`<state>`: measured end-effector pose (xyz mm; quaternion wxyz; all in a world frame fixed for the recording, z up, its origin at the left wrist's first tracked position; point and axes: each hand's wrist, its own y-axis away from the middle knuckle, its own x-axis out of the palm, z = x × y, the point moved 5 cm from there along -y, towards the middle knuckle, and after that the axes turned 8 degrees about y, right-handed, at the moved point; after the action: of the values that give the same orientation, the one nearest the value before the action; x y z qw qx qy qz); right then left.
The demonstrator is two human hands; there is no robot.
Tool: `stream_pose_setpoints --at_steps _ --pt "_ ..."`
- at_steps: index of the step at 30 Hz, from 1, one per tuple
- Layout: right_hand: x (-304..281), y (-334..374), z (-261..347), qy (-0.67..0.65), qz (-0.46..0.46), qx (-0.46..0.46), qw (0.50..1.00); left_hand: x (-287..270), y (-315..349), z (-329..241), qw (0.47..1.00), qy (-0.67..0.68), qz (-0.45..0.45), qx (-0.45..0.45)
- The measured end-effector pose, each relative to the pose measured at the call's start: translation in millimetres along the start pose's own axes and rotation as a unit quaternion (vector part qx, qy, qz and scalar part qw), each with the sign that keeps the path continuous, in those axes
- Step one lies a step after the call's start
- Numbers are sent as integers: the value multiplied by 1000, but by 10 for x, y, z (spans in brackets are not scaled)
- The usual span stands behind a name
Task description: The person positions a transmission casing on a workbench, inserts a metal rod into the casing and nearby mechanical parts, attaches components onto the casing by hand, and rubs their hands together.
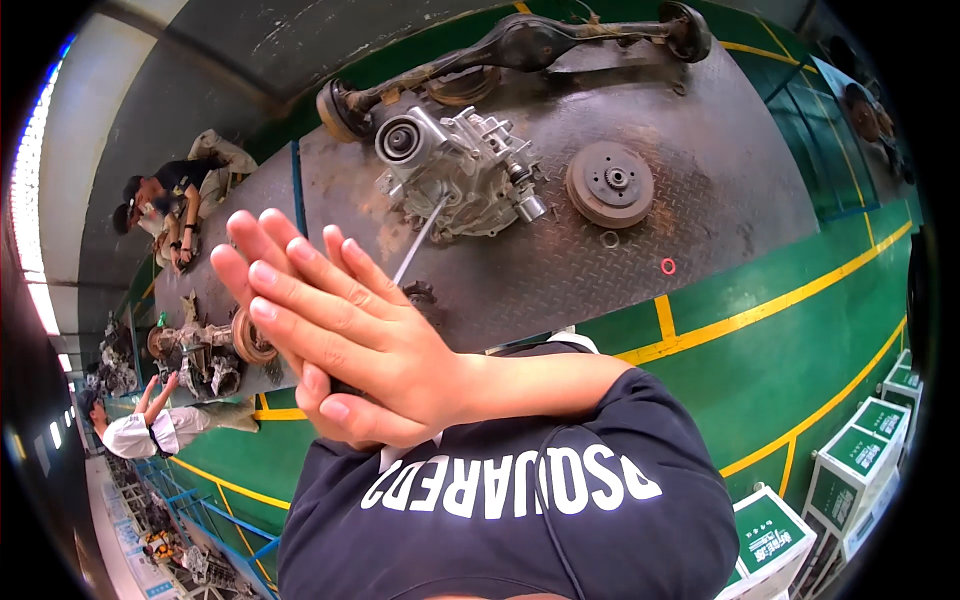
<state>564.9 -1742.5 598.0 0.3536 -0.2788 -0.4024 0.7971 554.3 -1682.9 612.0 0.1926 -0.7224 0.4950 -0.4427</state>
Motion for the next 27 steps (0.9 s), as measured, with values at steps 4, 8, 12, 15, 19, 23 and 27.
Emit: stream_pose_setpoints --at_steps 4,8,12,15,19,23,27 --pt "-71 32 -48 12 -13 28 999 -13 -48 -27 999 52 -5 -2" --pt "-62 20 56 16 16 35 999 -54 -131 -89 999 42 -13 5" --pt "-15 14 -83 38 -2 4 999 -33 7 -91 999 35 -24 -21" --pt "-153 -295 -203 37 -24 -1 999 45 47 -63 997 51 -43 -33" --pt "-503 -874 -744 -56 -101 -43 992 180 -116 115 991 -111 -4 -75" --pt "-339 -785 -526 -129 -95 35 986 -119 -509 191 993 -95 -35 -59" --pt "-269 -936 -400 -195 -56 78 976 2 -351 271 991 -83 -10 -100"
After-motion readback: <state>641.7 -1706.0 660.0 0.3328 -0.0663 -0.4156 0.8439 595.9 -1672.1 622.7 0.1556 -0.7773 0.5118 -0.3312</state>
